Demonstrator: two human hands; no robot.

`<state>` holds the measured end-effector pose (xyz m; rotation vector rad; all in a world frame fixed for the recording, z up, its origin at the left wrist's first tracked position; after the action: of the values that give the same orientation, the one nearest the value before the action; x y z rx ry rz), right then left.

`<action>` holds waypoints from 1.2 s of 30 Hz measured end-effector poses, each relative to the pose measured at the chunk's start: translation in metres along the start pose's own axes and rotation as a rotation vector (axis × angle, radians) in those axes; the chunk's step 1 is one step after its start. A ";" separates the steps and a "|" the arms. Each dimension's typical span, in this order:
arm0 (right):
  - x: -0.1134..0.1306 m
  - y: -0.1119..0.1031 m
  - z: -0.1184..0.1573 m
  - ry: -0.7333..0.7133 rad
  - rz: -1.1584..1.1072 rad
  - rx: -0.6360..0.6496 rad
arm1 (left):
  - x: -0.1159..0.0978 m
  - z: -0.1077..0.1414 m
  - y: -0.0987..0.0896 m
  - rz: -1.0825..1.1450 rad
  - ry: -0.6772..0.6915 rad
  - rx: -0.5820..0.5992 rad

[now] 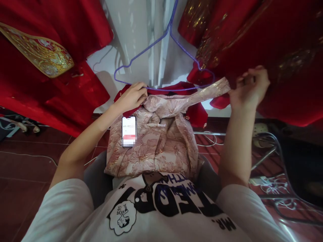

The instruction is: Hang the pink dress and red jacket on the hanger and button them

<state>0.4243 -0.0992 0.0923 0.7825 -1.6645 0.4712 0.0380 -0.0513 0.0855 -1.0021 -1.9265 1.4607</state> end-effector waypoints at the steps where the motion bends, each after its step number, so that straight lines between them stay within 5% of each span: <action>1: -0.002 0.000 -0.002 -0.004 -0.049 -0.016 | 0.001 0.001 0.000 -0.002 0.008 -0.008; 9: -0.032 -0.001 -0.038 -0.031 -0.408 -0.030 | 0.008 0.001 0.008 0.033 0.080 -0.083; 13: -0.035 0.002 -0.043 -0.166 -0.462 0.089 | 0.011 0.003 0.008 0.064 0.093 -0.063; 23: 0.024 0.064 -0.015 -0.477 -0.324 0.614 | 0.015 -0.004 0.018 0.130 0.132 -0.059; 36: 0.002 0.096 0.003 -0.645 0.311 0.712 | 0.016 -0.004 0.015 0.222 0.032 -0.166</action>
<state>0.3541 -0.0353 0.1029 1.2907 -2.2613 1.1602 0.0350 -0.0345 0.0720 -1.3436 -1.9901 1.4079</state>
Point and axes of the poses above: each hand's wrist, its own z-axis away from the middle knuckle, its own y-axis out of the palm, x = y × z, the point moved 5 cm from there along -z, towards the middle knuckle, and after that the axes turned 6 degrees about x, right-handed, at the moved point
